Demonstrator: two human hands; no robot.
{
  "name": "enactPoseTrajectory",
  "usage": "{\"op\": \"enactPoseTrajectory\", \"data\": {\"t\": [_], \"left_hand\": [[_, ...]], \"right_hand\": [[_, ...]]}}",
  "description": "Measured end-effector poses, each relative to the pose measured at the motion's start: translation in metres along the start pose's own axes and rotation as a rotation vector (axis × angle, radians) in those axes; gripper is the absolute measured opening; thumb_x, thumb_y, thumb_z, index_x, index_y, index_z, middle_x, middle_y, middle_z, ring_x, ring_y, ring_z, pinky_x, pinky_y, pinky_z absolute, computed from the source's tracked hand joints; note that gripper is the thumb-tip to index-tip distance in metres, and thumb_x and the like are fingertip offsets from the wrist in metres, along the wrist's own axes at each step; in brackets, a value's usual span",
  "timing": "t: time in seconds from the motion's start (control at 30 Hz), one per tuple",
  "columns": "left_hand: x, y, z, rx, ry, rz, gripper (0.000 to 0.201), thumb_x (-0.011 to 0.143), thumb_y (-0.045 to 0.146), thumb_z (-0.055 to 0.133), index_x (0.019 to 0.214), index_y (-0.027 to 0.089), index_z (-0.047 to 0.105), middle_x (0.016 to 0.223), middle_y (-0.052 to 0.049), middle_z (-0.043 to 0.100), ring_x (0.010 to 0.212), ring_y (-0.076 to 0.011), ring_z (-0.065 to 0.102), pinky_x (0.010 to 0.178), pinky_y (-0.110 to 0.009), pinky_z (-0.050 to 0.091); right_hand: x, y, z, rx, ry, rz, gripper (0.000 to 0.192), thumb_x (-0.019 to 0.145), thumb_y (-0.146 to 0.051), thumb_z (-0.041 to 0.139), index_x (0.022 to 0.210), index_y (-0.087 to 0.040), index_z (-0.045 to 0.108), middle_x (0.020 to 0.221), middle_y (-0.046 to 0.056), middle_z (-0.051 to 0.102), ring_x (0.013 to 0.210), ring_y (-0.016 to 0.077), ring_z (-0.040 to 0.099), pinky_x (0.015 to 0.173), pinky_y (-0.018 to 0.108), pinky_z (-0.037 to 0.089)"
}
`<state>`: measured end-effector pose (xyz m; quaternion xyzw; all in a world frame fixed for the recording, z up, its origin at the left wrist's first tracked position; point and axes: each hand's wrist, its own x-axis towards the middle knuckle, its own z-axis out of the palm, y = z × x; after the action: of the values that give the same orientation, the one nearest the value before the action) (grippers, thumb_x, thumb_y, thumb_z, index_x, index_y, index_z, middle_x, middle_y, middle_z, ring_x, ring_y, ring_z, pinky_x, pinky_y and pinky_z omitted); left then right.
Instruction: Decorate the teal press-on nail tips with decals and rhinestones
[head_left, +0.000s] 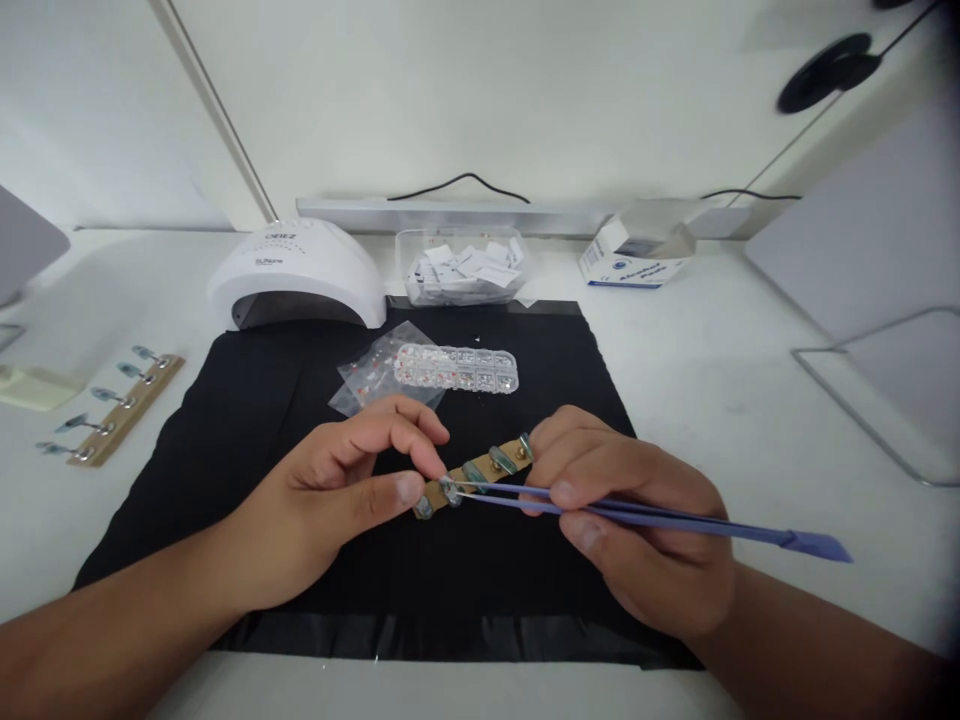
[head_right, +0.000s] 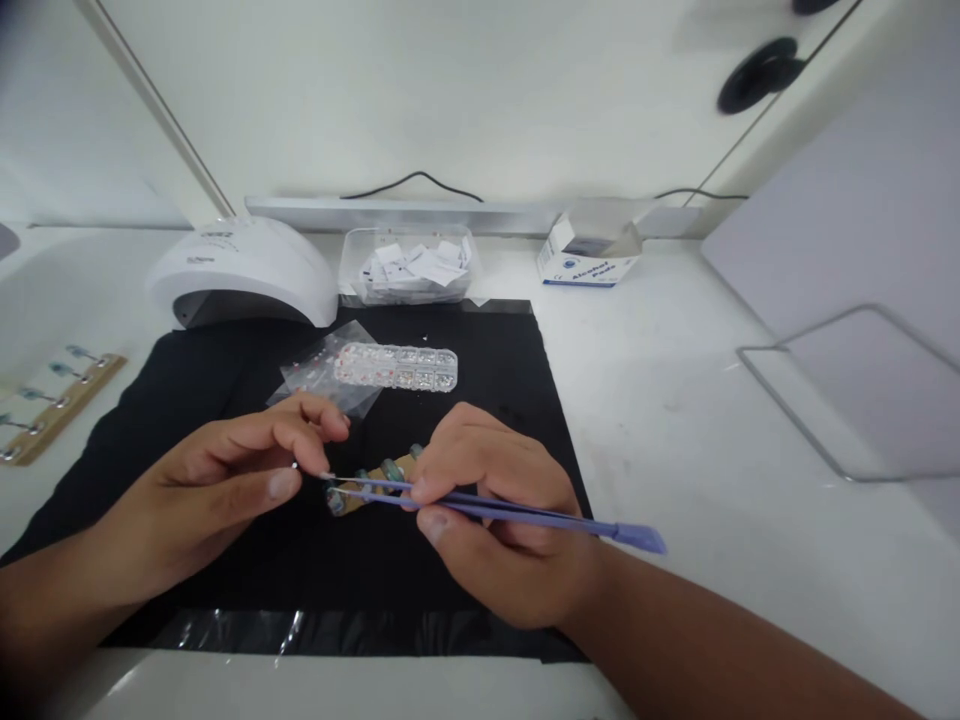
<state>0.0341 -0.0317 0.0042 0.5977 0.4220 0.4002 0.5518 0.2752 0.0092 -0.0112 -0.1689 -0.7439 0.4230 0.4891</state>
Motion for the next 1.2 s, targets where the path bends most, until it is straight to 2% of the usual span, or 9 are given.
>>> {"op": "enactPoseTrajectory", "data": {"t": [0.1, 0.37, 0.6, 0.73, 0.83, 0.9, 1.0, 1.1, 1.2], "left_hand": [[0.001, -0.003, -0.001, -0.075, -0.003, -0.012, 0.012, 0.09, 0.023, 0.064, 0.094, 0.031, 0.072, 0.114, 0.0, 0.061, 0.114, -0.0168, 0.053, 0.092, -0.027, 0.047], [-0.001, -0.007, -0.001, -0.207, -0.045, -0.062, 0.009, 0.09, 0.028, 0.068, 0.096, 0.031, 0.073, 0.119, 0.0, 0.058, 0.105, -0.0142, 0.055, 0.084, -0.022, 0.049], [-0.001, -0.006, 0.001, -0.161, -0.054, -0.044, 0.011, 0.09, 0.028, 0.067, 0.099, 0.032, 0.072, 0.119, 0.0, 0.059, 0.113, -0.0161, 0.054, 0.087, -0.023, 0.048], [-0.001, -0.006, 0.002, 0.038, 0.017, 0.005, 0.012, 0.092, 0.027, 0.063, 0.102, 0.03, 0.069, 0.117, -0.001, 0.058, 0.116, -0.0181, 0.053, 0.099, -0.03, 0.043], [-0.002, -0.004, 0.003, 0.318, 0.057, 0.083, 0.014, 0.092, 0.026, 0.06, 0.106, 0.027, 0.063, 0.112, -0.002, 0.058, 0.111, -0.0201, 0.054, 0.1, -0.036, 0.04], [-0.003, -0.002, 0.005, 0.552, 0.027, 0.121, 0.024, 0.086, 0.027, 0.065, 0.11, 0.025, 0.058, 0.109, -0.004, 0.059, 0.107, -0.0233, 0.053, 0.097, -0.041, 0.04], [-0.002, 0.0, 0.009, 0.873, -0.063, 0.1, 0.045, 0.076, 0.027, 0.072, 0.117, 0.024, 0.053, 0.111, -0.005, 0.062, 0.106, -0.0283, 0.054, 0.093, -0.048, 0.038], [0.0, -0.002, 0.01, 1.058, -0.137, 0.078, 0.044, 0.081, 0.022, 0.065, 0.122, 0.023, 0.051, 0.109, -0.006, 0.065, 0.104, -0.0295, 0.057, 0.091, -0.049, 0.037], [0.002, -0.005, 0.007, 1.113, -0.172, 0.091, 0.04, 0.085, 0.017, 0.056, 0.124, 0.022, 0.051, 0.107, -0.006, 0.067, 0.101, -0.0283, 0.061, 0.088, -0.047, 0.038]], "right_hand": [[-0.004, 0.001, 0.0, 0.043, 0.023, 0.028, 0.032, 0.077, -0.002, 0.057, 0.097, -0.024, 0.067, 0.078, 0.003, 0.066, 0.07, 0.0187, 0.06, 0.065, 0.039, 0.05], [-0.006, 0.003, 0.004, 0.131, 0.067, 0.061, 0.027, 0.084, -0.006, 0.056, 0.099, -0.024, 0.069, 0.078, 0.004, 0.065, 0.071, 0.0179, 0.059, 0.064, 0.037, 0.051], [-0.007, 0.004, 0.005, 0.166, 0.085, 0.032, 0.027, 0.087, -0.006, 0.056, 0.102, -0.024, 0.07, 0.079, 0.004, 0.065, 0.07, 0.0175, 0.061, 0.065, 0.037, 0.051], [-0.008, 0.005, 0.006, 0.192, 0.089, 0.024, 0.024, 0.089, -0.009, 0.056, 0.103, -0.023, 0.07, 0.077, 0.004, 0.064, 0.07, 0.0172, 0.061, 0.064, 0.036, 0.05], [-0.007, 0.006, 0.003, 0.201, 0.094, 0.034, 0.021, 0.089, -0.012, 0.057, 0.102, -0.023, 0.07, 0.076, 0.003, 0.063, 0.068, 0.0169, 0.06, 0.062, 0.035, 0.049], [-0.006, 0.007, -0.002, 0.186, 0.087, 0.07, 0.021, 0.089, -0.011, 0.057, 0.1, -0.024, 0.07, 0.075, 0.002, 0.062, 0.067, 0.0164, 0.059, 0.06, 0.034, 0.048], [-0.004, 0.008, -0.01, 0.118, 0.069, 0.143, 0.022, 0.087, -0.009, 0.057, 0.094, -0.026, 0.069, 0.075, 0.002, 0.062, 0.066, 0.0162, 0.058, 0.058, 0.033, 0.045], [-0.002, 0.01, -0.015, 0.047, 0.068, 0.187, 0.02, 0.084, -0.008, 0.059, 0.087, -0.025, 0.068, 0.07, 0.0, 0.06, 0.063, 0.0163, 0.057, 0.056, 0.033, 0.044], [0.0, 0.009, -0.017, -0.031, 0.014, 0.191, 0.019, 0.079, -0.007, 0.06, 0.084, -0.024, 0.066, 0.066, -0.001, 0.059, 0.06, 0.016, 0.056, 0.054, 0.032, 0.044]]}}
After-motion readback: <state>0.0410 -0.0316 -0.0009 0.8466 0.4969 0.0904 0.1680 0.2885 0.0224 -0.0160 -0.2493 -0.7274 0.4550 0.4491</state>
